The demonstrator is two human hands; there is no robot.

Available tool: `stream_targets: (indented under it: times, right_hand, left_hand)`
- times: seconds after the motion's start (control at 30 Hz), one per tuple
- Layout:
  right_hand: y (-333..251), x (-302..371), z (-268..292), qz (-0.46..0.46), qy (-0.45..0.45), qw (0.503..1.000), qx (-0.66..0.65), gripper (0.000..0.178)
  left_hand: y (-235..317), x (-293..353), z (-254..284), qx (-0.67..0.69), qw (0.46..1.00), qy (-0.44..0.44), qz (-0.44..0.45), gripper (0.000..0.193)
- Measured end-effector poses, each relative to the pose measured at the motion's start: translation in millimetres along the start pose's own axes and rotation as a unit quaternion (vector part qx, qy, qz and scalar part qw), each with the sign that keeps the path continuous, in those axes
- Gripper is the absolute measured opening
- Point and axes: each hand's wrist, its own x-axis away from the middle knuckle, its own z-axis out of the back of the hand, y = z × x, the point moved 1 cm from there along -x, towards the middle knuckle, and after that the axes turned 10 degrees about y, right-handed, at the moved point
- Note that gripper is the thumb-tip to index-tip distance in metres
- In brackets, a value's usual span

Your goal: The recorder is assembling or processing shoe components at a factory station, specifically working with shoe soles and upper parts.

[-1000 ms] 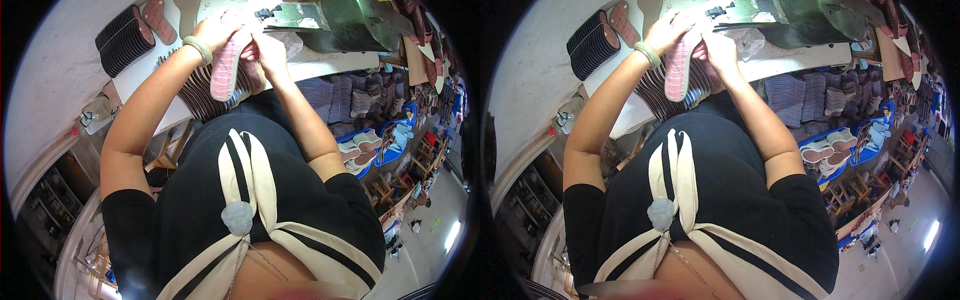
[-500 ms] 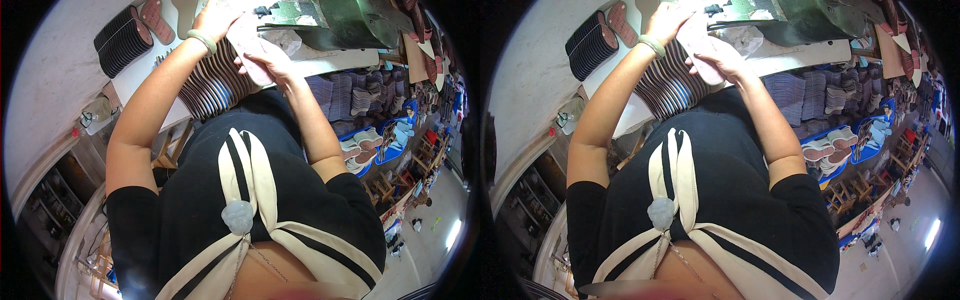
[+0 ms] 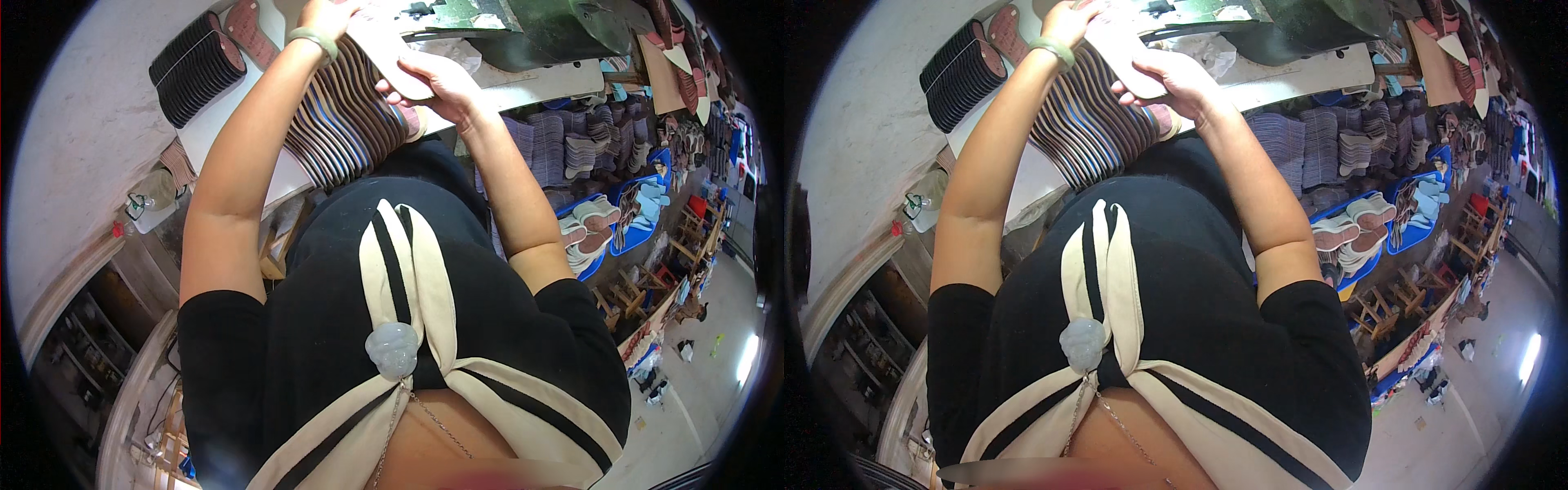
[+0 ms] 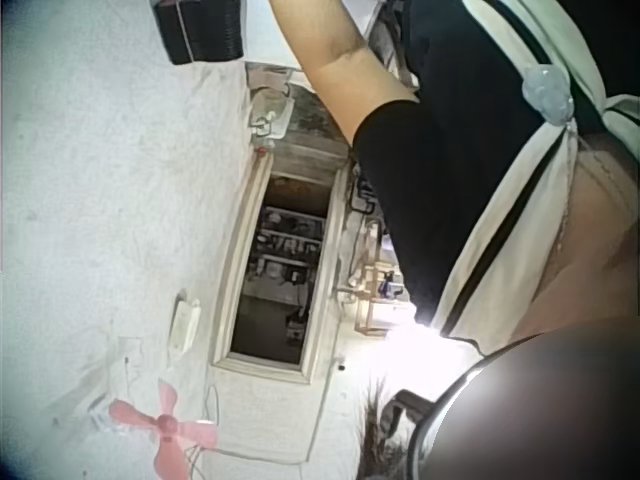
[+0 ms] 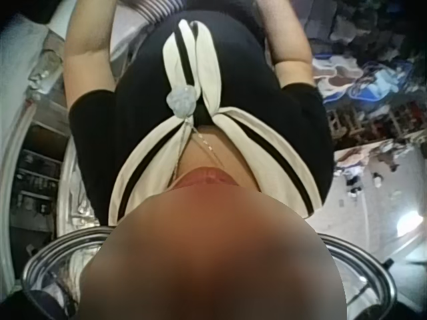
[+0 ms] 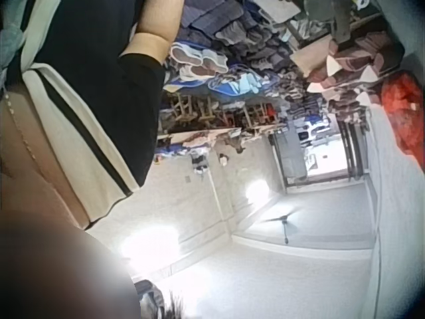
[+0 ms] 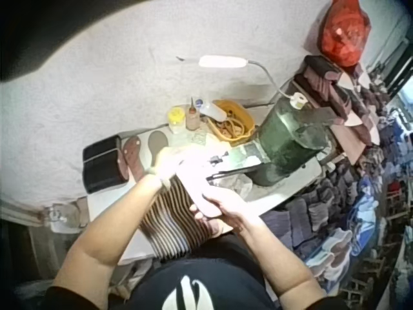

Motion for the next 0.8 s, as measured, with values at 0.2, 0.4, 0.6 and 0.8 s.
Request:
stream_targets:
  times: [0.2, 0.4, 0.6, 0.8]
  right_hand:
    - [-2, 41, -30, 0.021, -0.117, 0.984, -0.134, 0.049]
    - [-4, 68, -69, 0.245, 0.040, 0.935, 0.255, 0.027]
    - [-11, 70, -83, 0.180, 0.082, 0.954, 0.225, 0.027]
    - [8, 80, -115, 0.131, 0.046, 0.990, 0.031, 0.033]
  left_hand:
    - [23, 38, 61, 0.520, 0.567, -0.080, 0.633, 0.027]
    - [46, 81, 113, 0.529, 0.478, -0.228, 0.662, 0.031]
    - [76, 94, 186, 0.299, 0.888, 0.080, 0.339, 0.066]
    - [124, 85, 223, 0.292, 0.920, 0.131, 0.228, 0.083]
